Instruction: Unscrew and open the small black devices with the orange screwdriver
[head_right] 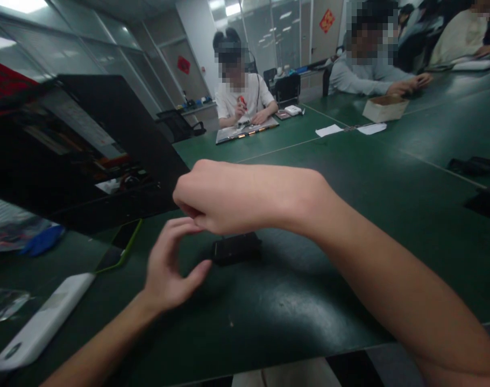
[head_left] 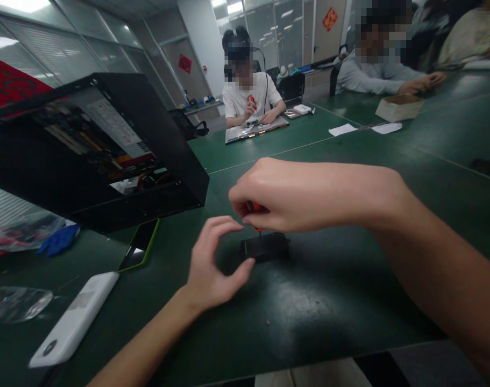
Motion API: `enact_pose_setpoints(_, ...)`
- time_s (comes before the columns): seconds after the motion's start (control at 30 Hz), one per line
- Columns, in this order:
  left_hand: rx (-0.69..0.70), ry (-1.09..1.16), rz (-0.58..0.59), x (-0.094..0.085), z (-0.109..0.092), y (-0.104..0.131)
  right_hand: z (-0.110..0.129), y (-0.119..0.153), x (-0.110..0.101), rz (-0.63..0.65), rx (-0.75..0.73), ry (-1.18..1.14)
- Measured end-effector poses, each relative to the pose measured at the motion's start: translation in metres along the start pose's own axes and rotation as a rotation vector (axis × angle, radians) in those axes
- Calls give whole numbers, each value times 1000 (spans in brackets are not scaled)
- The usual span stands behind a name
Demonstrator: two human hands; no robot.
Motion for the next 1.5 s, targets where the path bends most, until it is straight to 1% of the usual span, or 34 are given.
enact_pose_setpoints(0.1,10,70,7,18,11,0,1,-4,5,25,37,5)
enact_pose_setpoints(0.17,-8,108,30,26,19,-1,0,-7,9,35,42,17)
enact_pose_setpoints(0.27,-19,149,80,30,26,1,-4,-10,14,64,35,15)
enact_pose_setpoints(0.4,4,184,174,33,26,7,-9,-12,15,74,27,14)
enact_pose_setpoints(0.53,9,197,171,38,24,8,-10,-13,17,75,0,10)
enact_pose_setpoints(0.67,13,202,148,39,23,5,-9,-14,18,90,5,12)
enact_pose_setpoints(0.93,4,206,143,40,22,5,-10,-12,17,72,-10,27)
enact_pose_setpoints(1.13,-35,243,140,40,21,3,-10,-14,18,65,-15,27)
enact_pose_setpoints(1.23,-67,280,142,39,20,3,-13,-13,19,71,11,16)
enact_pose_setpoints(1.33,-58,281,135,38,21,4,-14,-13,19,86,43,18)
enact_pose_setpoints(1.43,-52,254,129,39,24,5,-9,-15,19,91,53,40)
enact_pose_setpoints(1.5,-70,244,121,40,26,6,-2,-17,19,104,25,20)
Point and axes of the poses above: each hand's wrist, its own y-axis away from the middle knuckle, its own x-axis out of the palm, z = x × y, the point moved 3 cm from there along -y, towards the middle knuckle, and after that the axes turned 4 degrees about -x, right-handed, at the moved point
